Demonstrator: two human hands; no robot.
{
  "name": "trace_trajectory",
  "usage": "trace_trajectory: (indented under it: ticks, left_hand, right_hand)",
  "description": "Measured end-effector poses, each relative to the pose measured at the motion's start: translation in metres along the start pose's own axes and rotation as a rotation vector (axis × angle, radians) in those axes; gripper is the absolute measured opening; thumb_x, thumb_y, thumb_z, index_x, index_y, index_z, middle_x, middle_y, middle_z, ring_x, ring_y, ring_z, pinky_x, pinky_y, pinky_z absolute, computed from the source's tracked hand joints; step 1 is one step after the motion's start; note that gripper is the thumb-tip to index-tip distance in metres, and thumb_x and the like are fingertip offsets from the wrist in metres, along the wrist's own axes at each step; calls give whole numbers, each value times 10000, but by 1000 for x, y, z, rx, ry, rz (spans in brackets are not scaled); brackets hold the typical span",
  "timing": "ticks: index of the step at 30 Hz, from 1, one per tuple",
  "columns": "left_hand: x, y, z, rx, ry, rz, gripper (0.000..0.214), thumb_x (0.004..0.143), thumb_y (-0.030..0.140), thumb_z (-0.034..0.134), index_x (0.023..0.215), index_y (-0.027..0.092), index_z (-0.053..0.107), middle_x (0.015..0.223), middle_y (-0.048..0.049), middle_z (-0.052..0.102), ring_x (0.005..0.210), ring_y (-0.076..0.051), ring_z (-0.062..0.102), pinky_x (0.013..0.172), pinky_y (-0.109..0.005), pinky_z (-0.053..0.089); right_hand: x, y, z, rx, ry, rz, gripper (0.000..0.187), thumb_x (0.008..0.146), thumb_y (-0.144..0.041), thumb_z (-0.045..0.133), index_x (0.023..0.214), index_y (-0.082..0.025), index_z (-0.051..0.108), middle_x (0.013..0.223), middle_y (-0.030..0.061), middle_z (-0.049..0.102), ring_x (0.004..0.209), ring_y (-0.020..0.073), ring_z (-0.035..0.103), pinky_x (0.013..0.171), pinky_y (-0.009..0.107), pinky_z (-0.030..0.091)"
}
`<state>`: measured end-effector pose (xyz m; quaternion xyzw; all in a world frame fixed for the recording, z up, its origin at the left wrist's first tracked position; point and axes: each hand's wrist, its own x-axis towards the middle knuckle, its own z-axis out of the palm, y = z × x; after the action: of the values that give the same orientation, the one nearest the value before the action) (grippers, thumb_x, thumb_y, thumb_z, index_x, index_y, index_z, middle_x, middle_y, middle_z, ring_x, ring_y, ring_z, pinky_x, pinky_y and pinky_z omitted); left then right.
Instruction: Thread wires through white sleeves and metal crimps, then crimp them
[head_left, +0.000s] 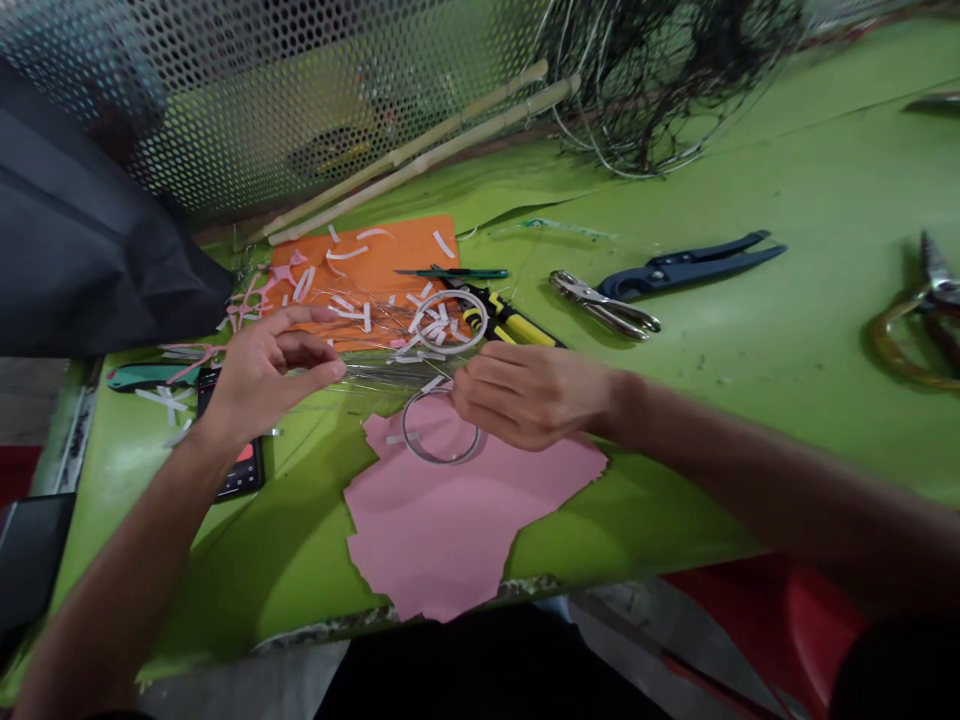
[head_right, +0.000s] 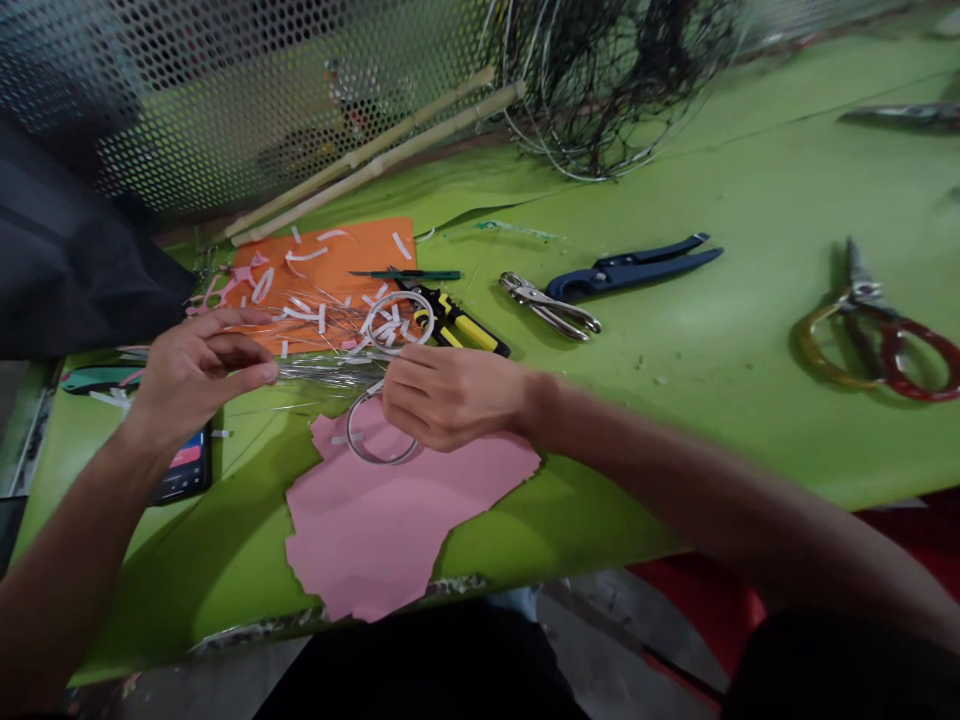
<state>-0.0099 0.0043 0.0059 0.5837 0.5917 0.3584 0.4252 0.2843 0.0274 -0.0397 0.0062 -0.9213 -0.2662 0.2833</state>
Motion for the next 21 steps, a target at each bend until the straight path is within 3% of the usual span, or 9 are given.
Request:
trace_trajectory:
  ticks: [9,16,21]
  left_hand:
    - [-1,1,0,28,16,4,536,632,251,896,1132,194,713,773,0,759,657,-126,697,662,-230,585]
    - [0,-1,-1,49,18,22,533,656,242,886,1159,202,712,789,-3,771,671,-129,701,663,-232,585]
    - [0,-1,-1,59,16,27,495,669,245,872,1138,211,718,781,4,762,666,-127,700,667,-237,582]
  right_hand:
    - [-2,-1,1,-54,-57,-16,192,1011,-107,585,825,-148,604,754,21,646,680,134,522,648,318,423]
    - [0,-1,-1,-19,-14,58,148,943,-121,699,815,-119,624,726,42,662,644,149,555,589,321,430]
    - [-1,-1,0,-7,-15,36,134,954,-70,660,830,-108,624,792,74,683,679,143,560,623,320,452]
